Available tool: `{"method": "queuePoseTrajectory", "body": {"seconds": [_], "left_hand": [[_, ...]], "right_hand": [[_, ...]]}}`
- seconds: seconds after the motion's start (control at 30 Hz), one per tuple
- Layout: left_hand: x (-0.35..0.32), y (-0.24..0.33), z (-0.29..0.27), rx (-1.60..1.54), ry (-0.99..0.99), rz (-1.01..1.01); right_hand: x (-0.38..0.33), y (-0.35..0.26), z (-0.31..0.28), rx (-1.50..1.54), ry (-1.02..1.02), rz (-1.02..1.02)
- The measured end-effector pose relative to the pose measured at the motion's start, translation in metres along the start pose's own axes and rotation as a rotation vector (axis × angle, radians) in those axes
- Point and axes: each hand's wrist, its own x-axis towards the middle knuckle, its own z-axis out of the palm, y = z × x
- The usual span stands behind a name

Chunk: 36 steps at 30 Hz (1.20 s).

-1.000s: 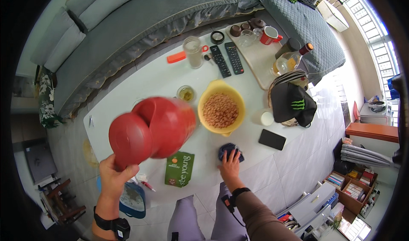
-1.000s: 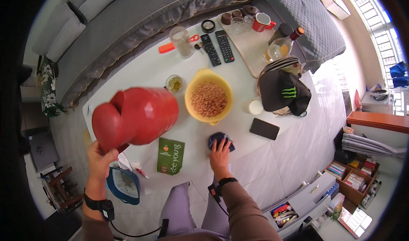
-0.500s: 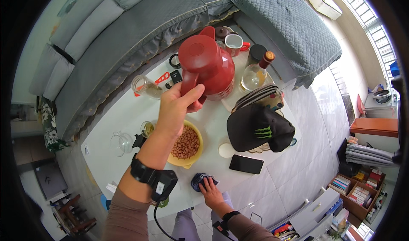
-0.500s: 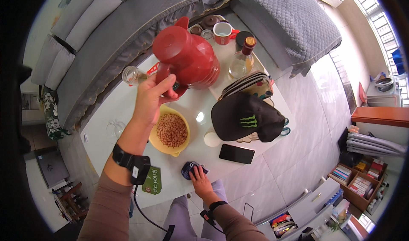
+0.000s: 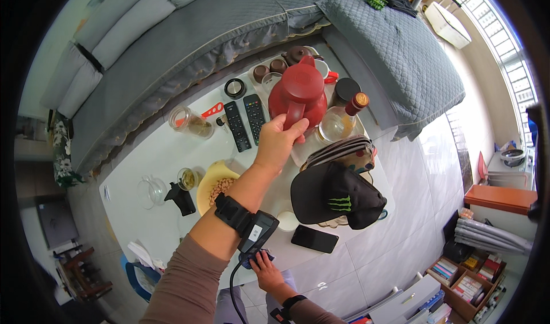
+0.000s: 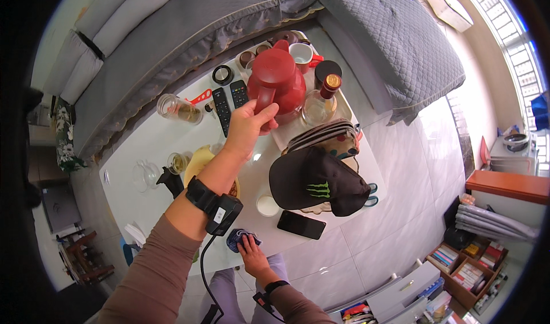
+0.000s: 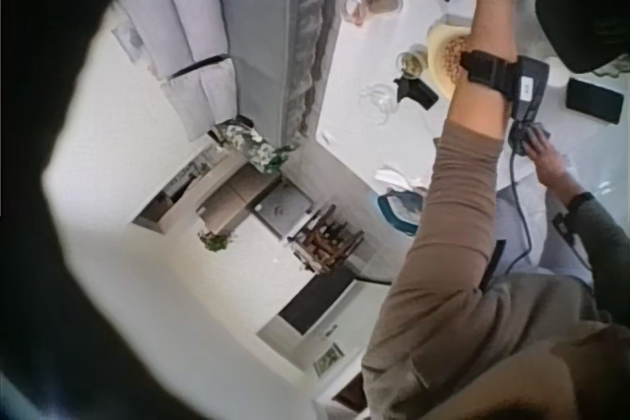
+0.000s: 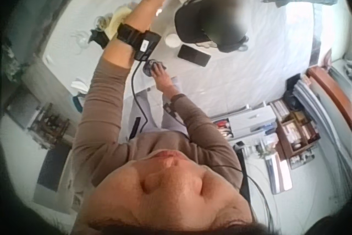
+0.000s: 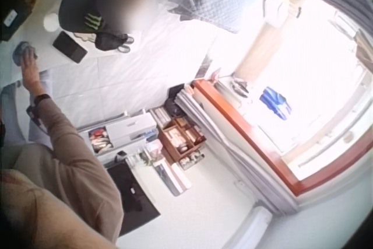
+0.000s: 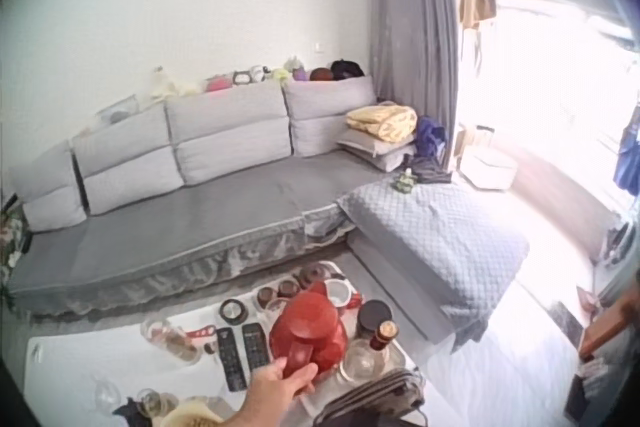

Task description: The person cleans a white table using a blue cloth, wiping the surface and various items including a red thermos, a green packet, a bowl of peanuts, a black cap, a smartphone, and a tray. The person moves items aside to wipe underneath and then returns them to the table.

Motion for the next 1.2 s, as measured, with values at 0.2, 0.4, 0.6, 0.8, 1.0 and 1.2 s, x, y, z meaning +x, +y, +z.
{"method": "queuePoseTrajectory", "body": {"seconds": [0.2, 0.4, 0.6, 0.8, 1.0, 1.2], "left_hand": [[0.002, -0.005, 0.005, -0.074, 0.013, -0.013], [0.007, -0.009, 0.008, -0.139, 0.002, -0.030], [0.011, -0.014, 0.009, -0.095, -0.038, -0.015], [0.014, -0.014, 0.010, -0.134, -0.032, -0.012], [0.019, -0.023, 0.011, -0.115, -0.030, 0.018], [0.020, -0.026, 0.015, -0.125, -0.048, 0.044]], "right_hand": [[0.001, 0.000, -0.009, 0.087, -0.088, 0.002], [0.001, 0.006, -0.108, 0.409, 0.062, -0.057], [0.022, 0.094, -0.298, 0.226, 1.061, 0.165], [0.084, 0.166, -0.388, 0.010, 0.937, 0.419], [0.132, 0.171, -0.399, 0.327, 0.827, 0.444], [0.140, 0.164, -0.402, 0.115, 0.841, 0.530]]}}
